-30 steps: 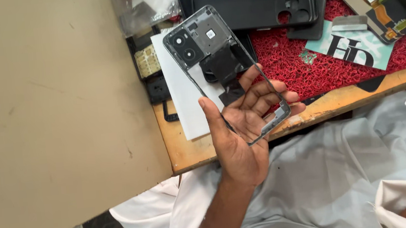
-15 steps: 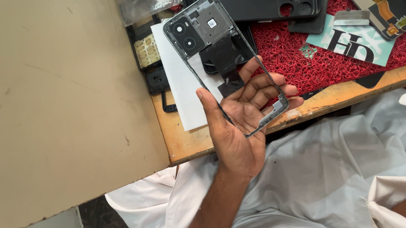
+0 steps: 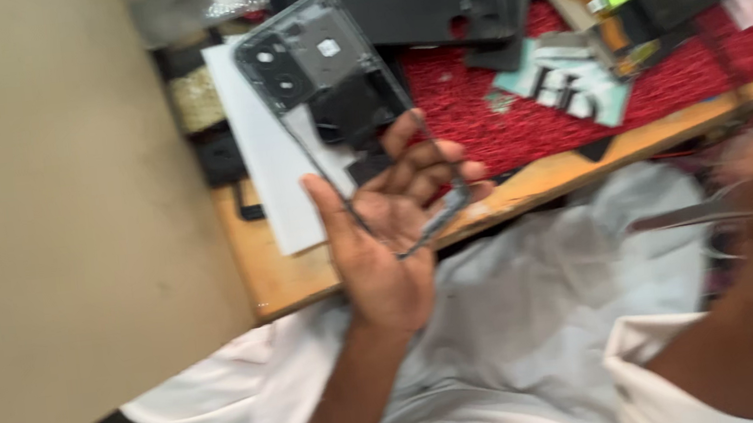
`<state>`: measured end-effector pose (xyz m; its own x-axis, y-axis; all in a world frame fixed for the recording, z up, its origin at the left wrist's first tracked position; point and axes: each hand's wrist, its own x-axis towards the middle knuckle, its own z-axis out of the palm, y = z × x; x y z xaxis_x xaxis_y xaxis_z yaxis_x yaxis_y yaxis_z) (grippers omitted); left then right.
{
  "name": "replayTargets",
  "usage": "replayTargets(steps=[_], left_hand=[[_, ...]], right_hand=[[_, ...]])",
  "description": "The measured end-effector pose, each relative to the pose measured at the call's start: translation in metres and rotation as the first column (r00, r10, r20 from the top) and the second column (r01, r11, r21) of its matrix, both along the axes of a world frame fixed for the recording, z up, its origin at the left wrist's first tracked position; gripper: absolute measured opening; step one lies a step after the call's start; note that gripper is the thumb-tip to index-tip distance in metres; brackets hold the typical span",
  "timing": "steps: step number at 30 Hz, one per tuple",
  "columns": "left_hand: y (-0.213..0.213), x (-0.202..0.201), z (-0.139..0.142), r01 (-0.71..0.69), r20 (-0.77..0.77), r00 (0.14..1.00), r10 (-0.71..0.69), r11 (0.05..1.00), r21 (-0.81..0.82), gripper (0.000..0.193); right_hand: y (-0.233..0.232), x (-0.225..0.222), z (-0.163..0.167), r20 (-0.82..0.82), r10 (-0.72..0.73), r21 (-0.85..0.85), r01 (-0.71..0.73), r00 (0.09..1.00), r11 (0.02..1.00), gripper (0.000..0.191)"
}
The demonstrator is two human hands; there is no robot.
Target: The person uses a small metal tool to scrape adhesive residue from the edges of a disassembled smartphone frame. They rotate the frame to access different sides and continue scraping along the perimeter.
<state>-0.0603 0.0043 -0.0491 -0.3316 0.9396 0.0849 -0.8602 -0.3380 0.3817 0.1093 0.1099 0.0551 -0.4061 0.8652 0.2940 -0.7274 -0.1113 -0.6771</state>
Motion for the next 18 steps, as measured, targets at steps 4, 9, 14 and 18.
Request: replayTargets(steps=[4, 9, 14, 18], left_hand=[[0.001, 0.002, 0.001, -0.011, -0.014, 1.0, 0.01, 0.997, -0.08, 0.1], [0.0, 0.007, 0.003, -0.013, -0.024, 1.0, 0.011, 0.997, -0.072, 0.099], [-0.001, 0.007, 0.006, -0.014, -0.008, 1.0, 0.013, 0.999, -0.052, 0.095], [-0.002, 0.009, 0.009, -0.033, -0.027, 0.999, 0.03, 0.996, -0.081, 0.097]], right_hand=[[-0.021, -0.001, -0.014, 0.601, -0.1, 0.144, 0.016, 0.793, 0.989, 0.016], [-0.063, -0.007, -0.038, 0.85, -0.366, 0.423, -0.075, 0.379, 0.903, 0.013], [-0.079, -0.023, -0.042, 0.747, -0.627, 0.661, -0.14, 0.221, 0.738, 0.017], [-0.084, -0.035, -0.042, 0.757, -0.65, 0.647, -0.2, 0.06, 0.736, 0.016]])
